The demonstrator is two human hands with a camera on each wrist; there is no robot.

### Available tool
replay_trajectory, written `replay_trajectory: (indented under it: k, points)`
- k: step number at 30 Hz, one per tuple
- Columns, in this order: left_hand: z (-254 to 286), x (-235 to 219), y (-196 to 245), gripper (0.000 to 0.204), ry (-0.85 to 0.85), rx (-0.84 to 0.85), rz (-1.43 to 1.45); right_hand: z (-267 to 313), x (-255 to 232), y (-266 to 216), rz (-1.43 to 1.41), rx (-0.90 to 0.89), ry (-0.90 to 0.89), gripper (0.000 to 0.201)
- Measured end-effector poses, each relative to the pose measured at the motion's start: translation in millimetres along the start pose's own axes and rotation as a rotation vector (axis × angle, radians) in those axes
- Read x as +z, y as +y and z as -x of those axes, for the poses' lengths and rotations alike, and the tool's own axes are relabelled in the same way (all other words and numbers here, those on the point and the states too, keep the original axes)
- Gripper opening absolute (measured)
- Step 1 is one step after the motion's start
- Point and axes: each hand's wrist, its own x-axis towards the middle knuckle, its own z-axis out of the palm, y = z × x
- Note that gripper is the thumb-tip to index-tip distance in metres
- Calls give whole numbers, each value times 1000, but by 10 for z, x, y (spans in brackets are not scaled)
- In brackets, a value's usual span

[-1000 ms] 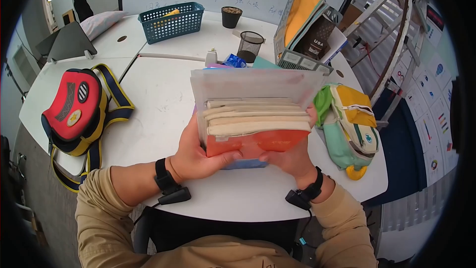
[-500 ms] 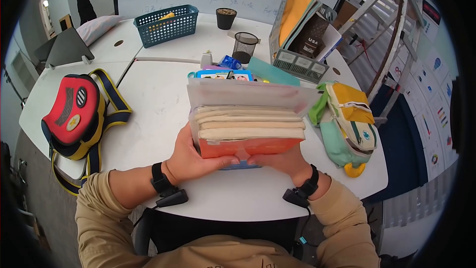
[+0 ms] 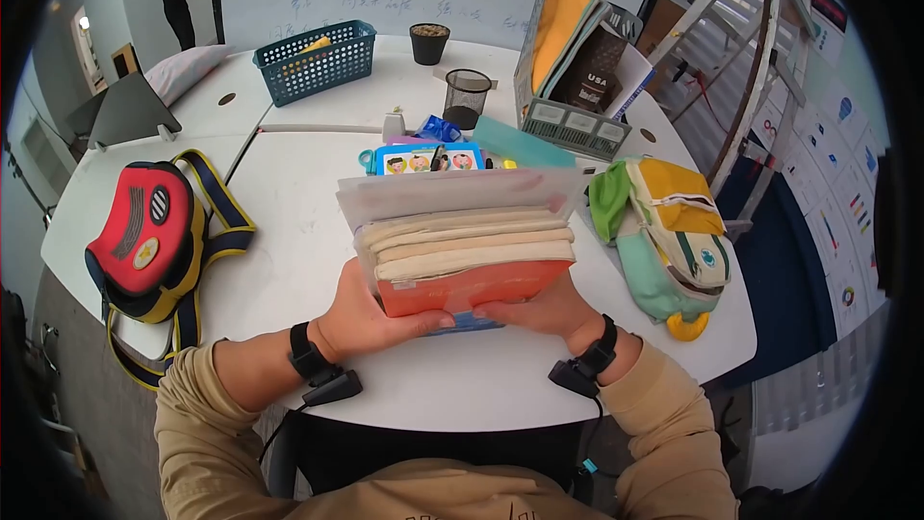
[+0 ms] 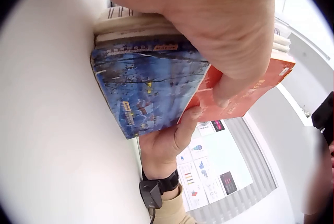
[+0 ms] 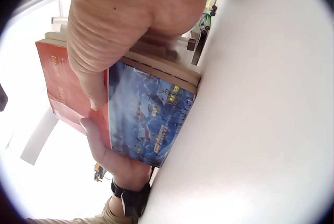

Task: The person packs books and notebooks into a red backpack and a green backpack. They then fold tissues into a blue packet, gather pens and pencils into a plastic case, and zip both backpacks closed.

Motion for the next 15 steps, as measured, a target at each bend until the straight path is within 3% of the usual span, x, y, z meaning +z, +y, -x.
replay_trajectory:
  k: [4,10,15]
  points:
    - [9,-19,1,83,-6,-8,-40,-8,-68,39,-80,87,-74,99]
    - [0,-73,22,87,-71,-48,-73,-65,-222,19,22,51,-211,110]
    - [15,-95,-64,96,-137,-91,-49,-40,-210,114,-104,196,-262,118]
